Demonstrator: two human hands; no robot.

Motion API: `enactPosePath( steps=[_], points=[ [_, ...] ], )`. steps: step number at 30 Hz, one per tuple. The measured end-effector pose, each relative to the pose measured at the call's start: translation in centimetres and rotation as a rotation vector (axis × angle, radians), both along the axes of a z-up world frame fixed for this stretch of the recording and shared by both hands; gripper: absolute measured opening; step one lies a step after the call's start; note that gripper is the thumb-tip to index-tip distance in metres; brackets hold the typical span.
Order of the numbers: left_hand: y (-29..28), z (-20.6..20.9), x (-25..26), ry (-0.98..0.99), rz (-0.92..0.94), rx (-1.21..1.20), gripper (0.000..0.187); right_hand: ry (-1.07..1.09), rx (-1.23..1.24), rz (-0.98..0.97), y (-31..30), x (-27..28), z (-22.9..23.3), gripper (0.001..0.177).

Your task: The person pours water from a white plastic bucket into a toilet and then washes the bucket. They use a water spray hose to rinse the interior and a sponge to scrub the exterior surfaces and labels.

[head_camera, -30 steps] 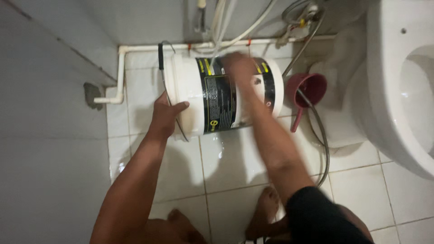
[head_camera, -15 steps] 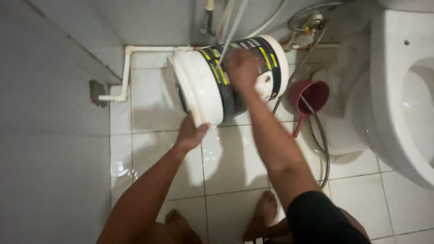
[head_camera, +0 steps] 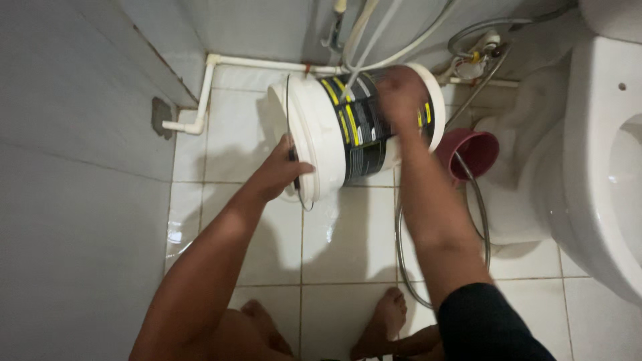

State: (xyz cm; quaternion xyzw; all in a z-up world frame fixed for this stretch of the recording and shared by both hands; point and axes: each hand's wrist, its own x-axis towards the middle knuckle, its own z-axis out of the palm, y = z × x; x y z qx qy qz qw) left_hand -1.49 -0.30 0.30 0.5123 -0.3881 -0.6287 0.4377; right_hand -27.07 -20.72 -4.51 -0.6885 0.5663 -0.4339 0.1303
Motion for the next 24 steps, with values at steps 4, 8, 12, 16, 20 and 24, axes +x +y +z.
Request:
enactPosePath(
  steps=[4, 8, 12, 16, 20, 24],
  points=[
    [-2.7, 0.7, 0.1, 0.229, 0.107, 0.135, 0.063, 0.066, -0.147, 0.369, 9.6, 9.8, 3.1, 0.016],
    [-2.1, 0.5, -2.0, 0.229, 0.439, 0.088, 0.055, -0.015, -0.301, 0.349, 12.1, 6.6, 2.4, 0.012],
    [-1.7, 1.7, -2.4, -0.058, 0.31, -0.027, 0.051, -0.056, -0.039, -0.049, 3.9, -5.8, -0.4, 0.016],
    [-0.9, 2.0, -2.7, -0.201, 0.176, -0.163, 0.053, 0.102, -0.081, -0.24, 0.2, -5.0, 0.0, 0.019],
    [-0.7, 2.4, 0.1, -0.489, 0.087, -0.123, 0.052, 0.088, -0.267, 0.12, 10.0, 6.1, 1.7, 0.025],
    [2.2, 1.3, 2.6, -0.501, -0.081, -0.021, 0.056, 0.21, -0.313, 0.291, 12.2, 4.2, 2.4, 0.029]
  ],
)
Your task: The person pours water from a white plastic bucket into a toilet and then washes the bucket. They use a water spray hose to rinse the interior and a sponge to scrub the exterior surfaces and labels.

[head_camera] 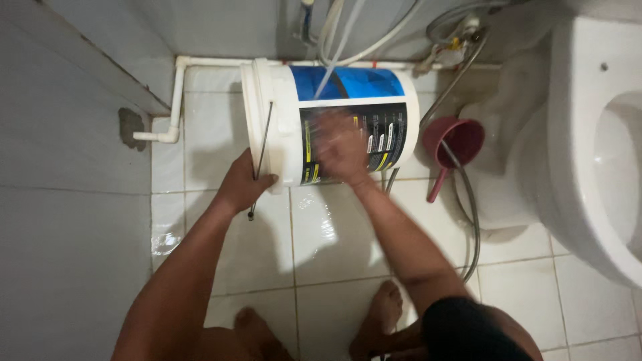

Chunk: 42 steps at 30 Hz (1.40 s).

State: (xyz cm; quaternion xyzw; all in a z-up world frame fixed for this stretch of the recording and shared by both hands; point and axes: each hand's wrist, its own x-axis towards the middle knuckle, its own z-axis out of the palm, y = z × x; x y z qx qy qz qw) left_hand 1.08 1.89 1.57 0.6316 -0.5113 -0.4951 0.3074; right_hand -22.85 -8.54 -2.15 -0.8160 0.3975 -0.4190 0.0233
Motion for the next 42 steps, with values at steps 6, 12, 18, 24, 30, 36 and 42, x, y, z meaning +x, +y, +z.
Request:
enactPosePath(
  steps=[6, 12, 18, 24, 30, 36, 42],
  points=[
    [-0.3, -1.7, 0.0, -0.121, -0.076, -0.051, 0.059, -0.087, 0.502, -0.586, -11.9, -10.2, -0.5, 0.028],
    [-3.7, -1.5, 0.0, 0.332, 0.34, 0.121, 0.038, -0.037, 0.096, -0.049, -2.1, 6.2, -0.3, 0.021],
    [-2.4, -1.0, 0.1, 0.19, 0.231, 0.125, 0.041, -0.102, 0.18, -0.105, -4.5, -2.6, -1.5, 0.035],
    [0.9, -0.4, -2.0, 0.223, 0.084, -0.046, 0.047, 0.215, 0.261, -0.351, -15.0, -5.5, -3.0, 0.033],
    [2.8, -0.1, -2.3, 0.025, 0.072, 0.092, 0.046, -0.11, 0.019, 0.041, -1.9, 6.4, -2.6, 0.026],
    [4.1, -1.9, -0.9, 0.034, -0.108, 0.055, 0.052, 0.042, 0.31, -0.419, -11.6, -9.3, -3.2, 0.027],
    [-1.3, -1.0, -2.4, 0.624, 0.307, 0.16, 0.053, 0.359, 0.124, -0.229, -7.0, 4.1, -3.1, 0.019]
  ],
)
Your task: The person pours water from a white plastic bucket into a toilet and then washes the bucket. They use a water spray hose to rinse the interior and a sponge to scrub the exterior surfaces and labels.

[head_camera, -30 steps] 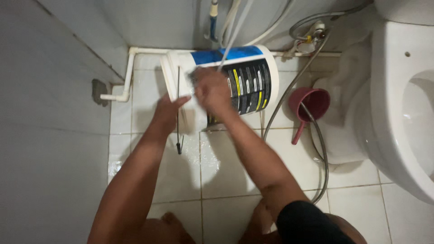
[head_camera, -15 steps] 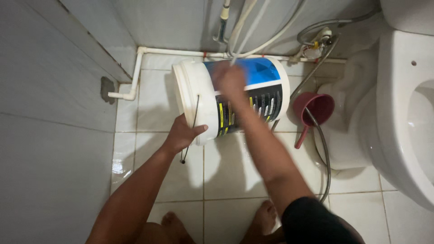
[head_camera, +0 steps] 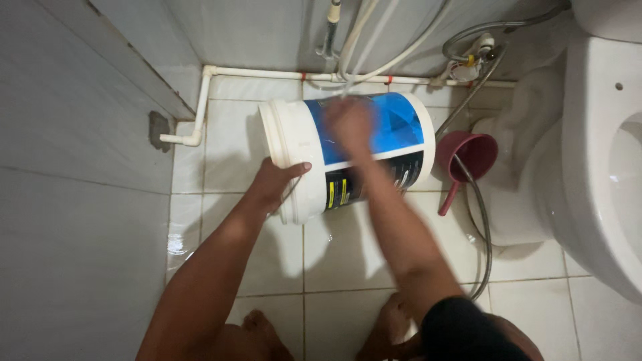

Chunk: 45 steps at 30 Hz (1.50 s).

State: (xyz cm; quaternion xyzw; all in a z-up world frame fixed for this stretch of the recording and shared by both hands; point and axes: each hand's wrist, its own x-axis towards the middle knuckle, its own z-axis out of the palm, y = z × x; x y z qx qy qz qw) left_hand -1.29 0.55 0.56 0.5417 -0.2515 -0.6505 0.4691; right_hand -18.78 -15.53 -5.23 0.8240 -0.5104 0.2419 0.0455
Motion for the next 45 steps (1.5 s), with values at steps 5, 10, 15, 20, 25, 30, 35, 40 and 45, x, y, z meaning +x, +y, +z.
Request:
enactPosePath(
  steps=[5, 10, 15, 20, 25, 30, 35, 40, 45],
  points=[
    [0.8, 0.8, 0.0, -0.237, -0.01, 0.042, 0.057, -0.514, 0.155, 0.155, 5.8, -1.3, 0.9, 0.013],
    [2.1, 1.5, 0.4, -0.507, -0.222, 0.008, 0.053, -0.224, 0.33, -0.313, -4.0, -13.7, 0.3, 0.03],
    [2.2, 0.6, 0.3, -0.55, -0.422, -0.059, 0.053, -0.253, 0.126, 0.02, -0.7, -2.7, 1.4, 0.022],
    [2.7, -0.5, 1.6, -0.471, -0.503, -0.005, 0.045, -0.409, -0.094, 0.132, 10.7, 0.8, 5.4, 0.028],
    [1.5, 0.0, -1.4, -0.109, -0.092, 0.034, 0.042, -0.422, 0.1, 0.091, 3.7, -9.7, -0.7, 0.017],
    [1.4, 2.3, -1.7, -0.291, -0.158, -0.029, 0.038, -0.121, 0.291, -0.4, 0.6, -18.2, 0.2, 0.03],
    [-0.8, 5.5, -1.9, -0.294, -0.221, -0.253, 0.039, -0.456, -0.093, 0.217, 8.3, -7.6, 4.9, 0.025],
    [-0.3, 8.9, 0.2, -0.428, -0.345, -0.444, 0.053, -0.788, 0.332, 0.234, 7.9, -6.6, 13.0, 0.024],
    [0.7, 10.7, -0.8, -0.63, -0.416, -0.48, 0.073, -0.461, -0.005, 0.719, 9.4, -3.7, 16.6, 0.029]
  ],
)
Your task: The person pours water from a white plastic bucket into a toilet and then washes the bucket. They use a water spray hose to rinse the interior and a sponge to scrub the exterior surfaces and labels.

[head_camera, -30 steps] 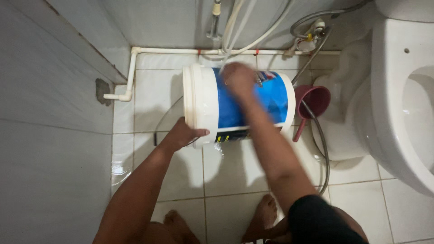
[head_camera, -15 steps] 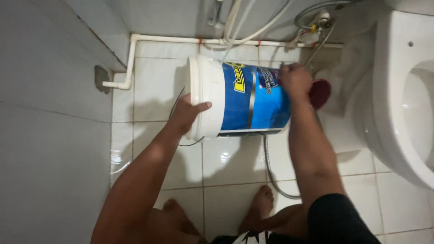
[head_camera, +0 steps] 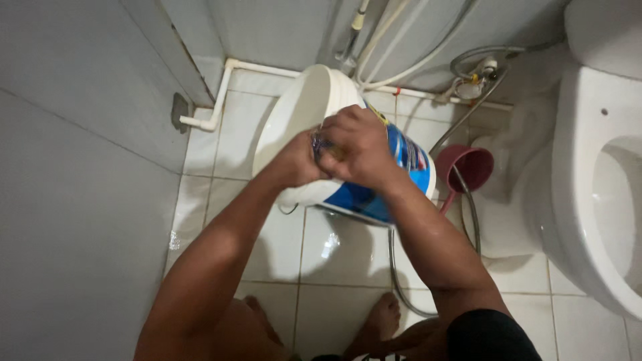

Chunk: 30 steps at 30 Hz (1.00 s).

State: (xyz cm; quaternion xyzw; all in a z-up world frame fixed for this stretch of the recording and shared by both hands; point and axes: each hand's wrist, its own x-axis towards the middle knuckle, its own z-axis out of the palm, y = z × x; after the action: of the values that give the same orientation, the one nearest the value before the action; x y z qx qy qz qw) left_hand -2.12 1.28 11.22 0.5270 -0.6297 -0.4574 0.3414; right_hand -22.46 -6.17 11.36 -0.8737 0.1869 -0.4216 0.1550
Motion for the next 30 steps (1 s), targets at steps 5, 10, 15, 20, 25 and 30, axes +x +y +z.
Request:
enactPosePath(
  steps=[5, 10, 15, 20, 25, 30],
  points=[
    [0.9, -0.5, -0.4, 0.001, -0.098, -0.082, 0.074, 0.083, 0.143, -0.263, -7.6, 1.4, 0.8, 0.023],
    [1.1, -1.6, 0.6, -0.039, -0.012, 0.015, 0.068, 0.056, -0.016, 0.012, -2.1, 2.7, -2.7, 0.034],
    [2.3, -2.3, -0.6, 0.044, -0.079, -0.096, 0.081, 0.136, 0.258, -0.186, -6.7, 2.4, -1.0, 0.036],
    [1.5, -1.6, -0.2, 0.132, -0.106, -0.014, 0.059, 0.13, 0.042, 0.129, -0.4, 1.7, -0.9, 0.018],
    [1.0, 3.2, -1.0, -0.18, -0.085, 0.012, 0.07, -0.329, 0.712, 0.174, -3.8, -1.7, 3.0, 0.022],
    [0.6, 5.0, -2.0, -0.446, -0.17, -0.062, 0.059, 0.093, -0.002, 0.102, -1.4, -1.1, 4.5, 0.024]
  ],
)
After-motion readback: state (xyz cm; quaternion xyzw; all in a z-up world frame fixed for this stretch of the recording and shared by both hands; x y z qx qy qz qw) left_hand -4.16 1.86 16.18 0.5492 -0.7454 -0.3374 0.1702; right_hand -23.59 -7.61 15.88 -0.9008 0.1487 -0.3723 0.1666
